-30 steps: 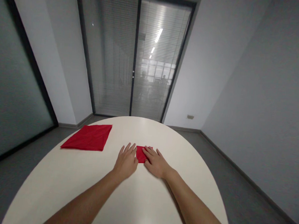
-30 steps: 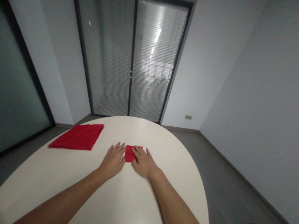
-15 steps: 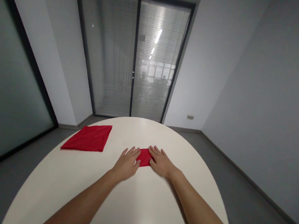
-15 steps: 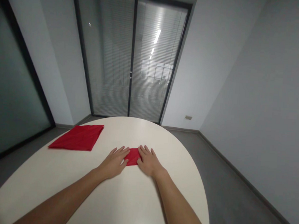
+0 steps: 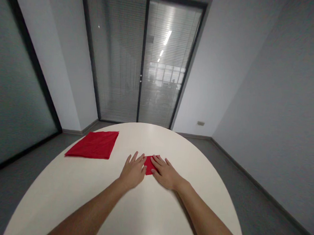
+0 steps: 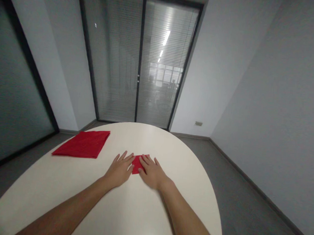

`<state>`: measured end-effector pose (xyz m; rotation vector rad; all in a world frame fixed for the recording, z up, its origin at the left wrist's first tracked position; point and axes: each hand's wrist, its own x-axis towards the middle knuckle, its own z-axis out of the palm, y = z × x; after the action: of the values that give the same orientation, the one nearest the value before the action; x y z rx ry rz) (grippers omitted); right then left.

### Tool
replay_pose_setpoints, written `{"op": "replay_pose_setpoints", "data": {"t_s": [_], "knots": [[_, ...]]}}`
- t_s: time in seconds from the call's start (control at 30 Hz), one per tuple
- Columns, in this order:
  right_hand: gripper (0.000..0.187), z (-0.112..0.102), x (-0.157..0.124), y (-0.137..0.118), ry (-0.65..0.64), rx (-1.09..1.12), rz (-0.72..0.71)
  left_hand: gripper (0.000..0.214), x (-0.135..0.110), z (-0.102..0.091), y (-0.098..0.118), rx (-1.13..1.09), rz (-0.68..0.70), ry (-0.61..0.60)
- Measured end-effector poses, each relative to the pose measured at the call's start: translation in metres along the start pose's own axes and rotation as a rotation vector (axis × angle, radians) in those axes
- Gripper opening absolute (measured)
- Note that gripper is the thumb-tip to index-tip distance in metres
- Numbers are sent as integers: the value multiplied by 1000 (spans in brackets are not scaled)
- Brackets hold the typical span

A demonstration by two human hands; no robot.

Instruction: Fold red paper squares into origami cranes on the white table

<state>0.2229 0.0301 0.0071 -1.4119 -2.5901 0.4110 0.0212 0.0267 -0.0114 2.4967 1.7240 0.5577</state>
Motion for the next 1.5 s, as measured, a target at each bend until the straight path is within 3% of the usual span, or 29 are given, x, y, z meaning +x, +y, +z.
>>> {"op": "replay_pose_setpoints", "data": {"t_s": [0.1,0.17,0.33,0.47,0.67,0.8,0.9,1.2,1.33,1.4,1.5], "knots": [[64,1,1,2,-12,-12,24,47,2,-2,0,10,-61,75],[64,1,0,2,-7,-13,25,47,3,-5,-1,-30,-13,115],[67,0,-1,-1,19,-13,33,44,3,-6,-5,-167,228,-28],[74,0,1,2,-2,-21,76,43,1,0,-7,-141,203,-39],[67,0,0,13,22,-67,188,42,0,5,-10,-119,204,-25],[63,-2,0,15,91,-44,100,42,0,5,-11,-105,204,-27],[60,-2,1,16,49,15,-18,42,0,3,-10,-100,209,-27],[79,-14,-6,28,-44,61,-5,51,3,-4,-4,-68,134,11],[78,-12,-6,28,-7,78,-10,51,2,-6,-3,-111,249,75],[76,-11,-5,27,8,82,-20,45,1,-7,-3,-155,315,43],[73,-14,-5,26,29,81,-54,36,0,-5,-2,-178,309,2]]}}
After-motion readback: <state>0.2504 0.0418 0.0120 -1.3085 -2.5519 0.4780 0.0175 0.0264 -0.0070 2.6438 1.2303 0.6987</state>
